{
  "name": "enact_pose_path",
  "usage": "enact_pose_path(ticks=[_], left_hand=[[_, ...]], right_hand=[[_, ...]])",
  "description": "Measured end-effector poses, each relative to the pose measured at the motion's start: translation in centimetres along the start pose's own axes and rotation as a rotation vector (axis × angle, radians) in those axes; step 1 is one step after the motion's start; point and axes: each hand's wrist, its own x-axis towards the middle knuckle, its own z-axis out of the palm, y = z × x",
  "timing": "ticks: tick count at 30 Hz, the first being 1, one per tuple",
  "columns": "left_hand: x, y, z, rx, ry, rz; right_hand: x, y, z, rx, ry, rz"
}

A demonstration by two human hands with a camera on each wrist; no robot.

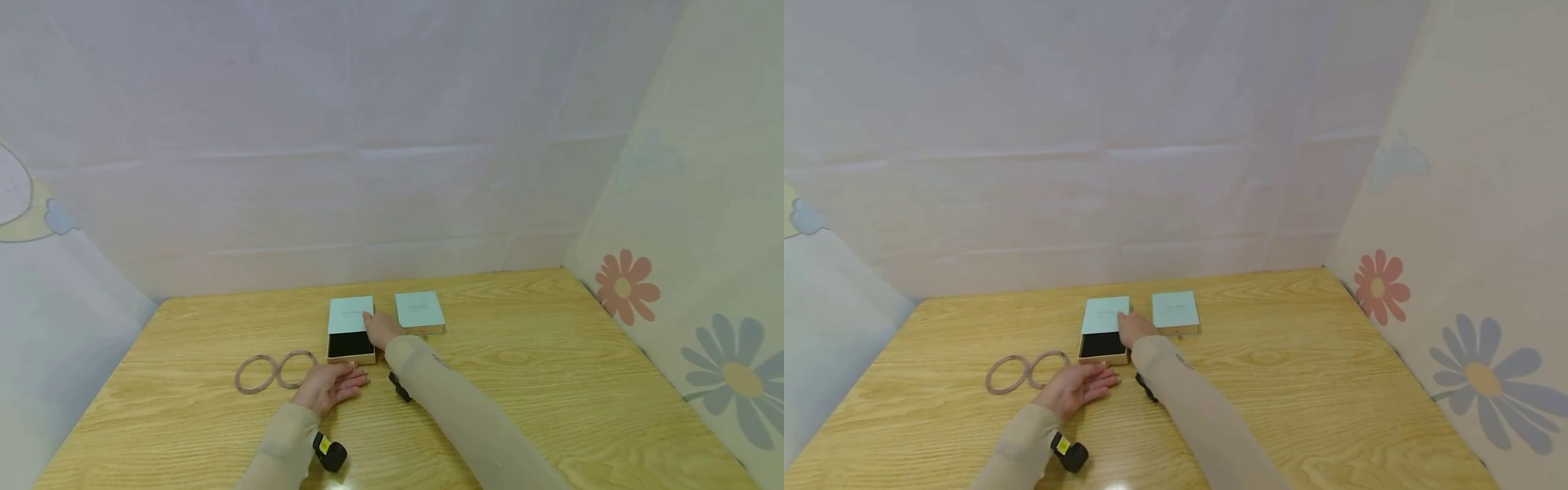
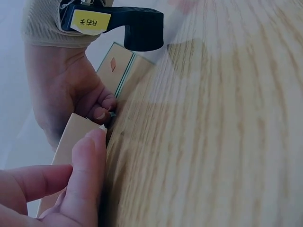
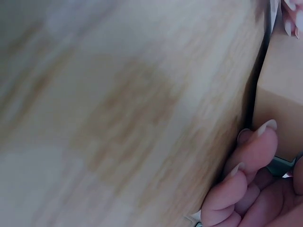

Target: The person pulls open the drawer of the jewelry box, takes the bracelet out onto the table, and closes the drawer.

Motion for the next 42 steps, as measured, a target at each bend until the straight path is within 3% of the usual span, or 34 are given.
enact_pose_path(ticks=[13,20,27,42], left_hand=[[0.28,0.32,0.2,-0.031,0.007,0.003],[0.32,0.37,-0.31,-0.059,-0.072,0.017],[0.41,0.65,0.14,-0.027,0.002,0.0],[0.74,0.8,0.08,-0.017,-0.01,-0.006]], right_hand=[[0.1,0.1,0.17,0.009,0.0,0.001],[0.06,0.04,0.17,-0.007,-0.002,-0.002],[0.0,-0.07,0.12,-0.03,-0.001,-0.004],[-0.25,-0.11,0.0,-0.023,-0.001,-0.014]])
